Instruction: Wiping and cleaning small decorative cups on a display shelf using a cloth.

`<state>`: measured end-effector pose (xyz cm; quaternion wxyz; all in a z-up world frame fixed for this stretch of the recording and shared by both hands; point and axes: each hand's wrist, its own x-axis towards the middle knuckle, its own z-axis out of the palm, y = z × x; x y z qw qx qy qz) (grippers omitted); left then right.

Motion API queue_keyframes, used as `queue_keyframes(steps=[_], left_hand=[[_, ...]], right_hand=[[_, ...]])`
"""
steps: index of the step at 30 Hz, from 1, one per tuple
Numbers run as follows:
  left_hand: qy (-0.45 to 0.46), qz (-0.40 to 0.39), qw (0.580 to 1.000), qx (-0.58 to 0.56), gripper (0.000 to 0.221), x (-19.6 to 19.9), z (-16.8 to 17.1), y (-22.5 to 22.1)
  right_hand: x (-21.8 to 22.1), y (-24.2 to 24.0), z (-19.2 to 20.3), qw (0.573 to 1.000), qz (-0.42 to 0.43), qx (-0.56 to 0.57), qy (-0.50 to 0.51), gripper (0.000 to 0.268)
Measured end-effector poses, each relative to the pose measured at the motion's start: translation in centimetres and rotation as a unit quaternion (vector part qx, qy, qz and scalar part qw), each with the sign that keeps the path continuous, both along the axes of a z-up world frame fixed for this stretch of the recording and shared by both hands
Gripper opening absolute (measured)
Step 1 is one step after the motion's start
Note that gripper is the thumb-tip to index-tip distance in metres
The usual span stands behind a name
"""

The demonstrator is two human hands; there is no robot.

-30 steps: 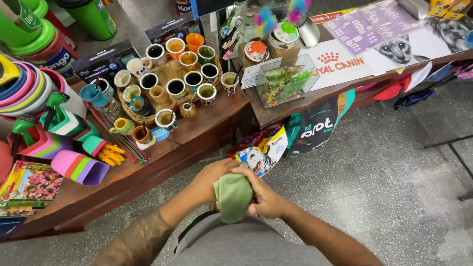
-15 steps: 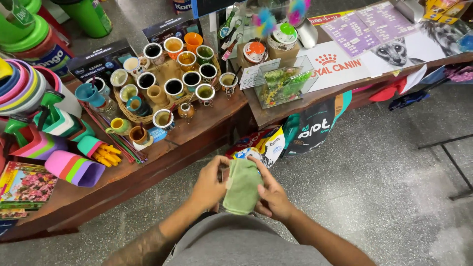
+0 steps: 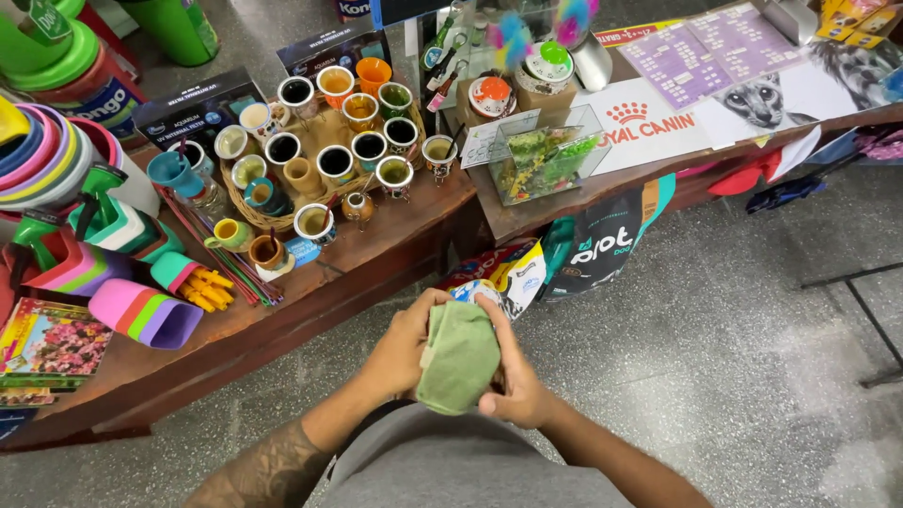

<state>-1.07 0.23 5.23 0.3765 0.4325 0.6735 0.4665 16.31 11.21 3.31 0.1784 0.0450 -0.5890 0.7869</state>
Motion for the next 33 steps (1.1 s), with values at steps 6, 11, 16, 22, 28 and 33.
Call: queue_keyframes(steps=[6, 11, 16, 22, 28, 33], left_hand=[[-0.286, 0.077, 0.936, -0.19, 0.034, 0.2, 1.6, 0.1], [-0.226, 0.066, 0.955, -0.181, 0.043, -0.3, -0.6, 0.3], [0.005, 0.079, 0.996, -0.037, 0.067, 1.1, -1.0, 0.0], [0.034, 0.111, 0.987, 0.111, 0.069, 2.4, -2.7, 0.6], [-0.051, 0.188, 0.981, -0.001, 0.042, 3.3, -1.6, 1.3], [-0.297, 0.243, 0.917, -0.115, 0.023, 2.8, -2.8, 2.2]], right_hand=[[0.3, -0.8, -0.5, 0.901, -0.038, 0.426, -0.074, 0.103], [-0.6, -0.1, -4.0, 0.931, -0.128, 0.318, -0.128, 0.083], [-0.7, 1.1, -3.6, 0.961, -0.136, -0.206, -0.122, 0.067], [-0.9, 0.7, -2.4, 0.971, -0.124, -0.195, -0.065, 0.064], [-1.0, -0.2, -2.7, 0.976, -0.193, 0.007, -0.105, 0.064], [-1.0, 0.7, -6.0, 0.824, -0.105, 0.538, -0.144, 0.069]])
